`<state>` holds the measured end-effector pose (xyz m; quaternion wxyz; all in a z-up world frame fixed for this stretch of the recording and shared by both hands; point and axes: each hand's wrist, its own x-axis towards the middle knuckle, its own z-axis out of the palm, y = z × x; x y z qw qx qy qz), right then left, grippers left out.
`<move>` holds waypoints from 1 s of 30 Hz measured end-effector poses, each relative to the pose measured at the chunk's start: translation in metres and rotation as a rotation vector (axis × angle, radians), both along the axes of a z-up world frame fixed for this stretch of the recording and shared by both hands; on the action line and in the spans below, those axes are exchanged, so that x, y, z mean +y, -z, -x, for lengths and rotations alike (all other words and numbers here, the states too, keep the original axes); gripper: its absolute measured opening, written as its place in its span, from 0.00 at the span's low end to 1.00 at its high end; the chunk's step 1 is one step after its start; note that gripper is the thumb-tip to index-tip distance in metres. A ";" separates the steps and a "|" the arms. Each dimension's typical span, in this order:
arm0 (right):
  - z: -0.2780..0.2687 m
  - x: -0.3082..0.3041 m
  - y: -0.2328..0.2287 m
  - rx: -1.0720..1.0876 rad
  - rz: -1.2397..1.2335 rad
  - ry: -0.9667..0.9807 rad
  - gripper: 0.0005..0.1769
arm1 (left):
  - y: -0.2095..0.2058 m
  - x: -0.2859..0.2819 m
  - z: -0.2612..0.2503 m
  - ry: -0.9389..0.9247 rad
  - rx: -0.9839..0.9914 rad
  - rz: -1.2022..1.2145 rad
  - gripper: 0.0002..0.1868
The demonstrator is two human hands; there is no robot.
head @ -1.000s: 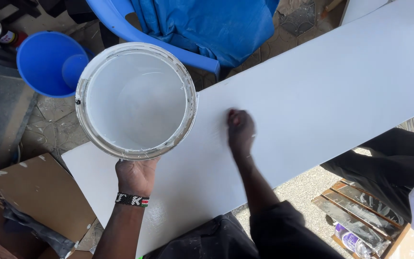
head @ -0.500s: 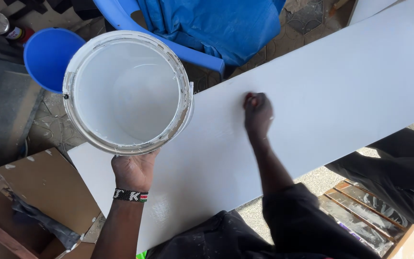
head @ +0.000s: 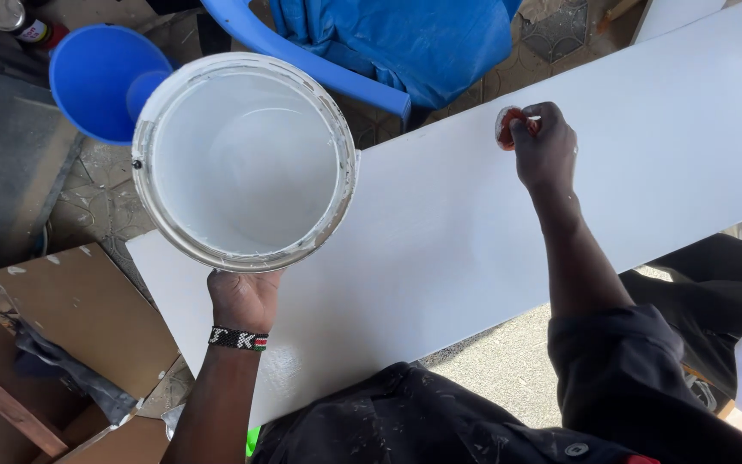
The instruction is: Painting the edges and surface of a white furniture board using a sponge and white paint
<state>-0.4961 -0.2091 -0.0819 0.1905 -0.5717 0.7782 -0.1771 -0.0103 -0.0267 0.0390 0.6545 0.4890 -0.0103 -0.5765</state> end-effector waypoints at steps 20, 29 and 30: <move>-0.318 0.274 -0.419 -0.082 -0.395 -0.459 0.15 | 0.027 0.173 -0.023 0.361 -0.061 0.032 0.44; -0.331 0.299 -0.272 0.284 -0.433 -0.589 0.20 | 0.037 0.216 -0.014 0.486 -0.084 0.068 0.55; -0.326 0.299 -0.260 0.315 -0.438 -0.610 0.21 | 0.043 0.216 -0.014 0.494 -0.094 0.073 0.55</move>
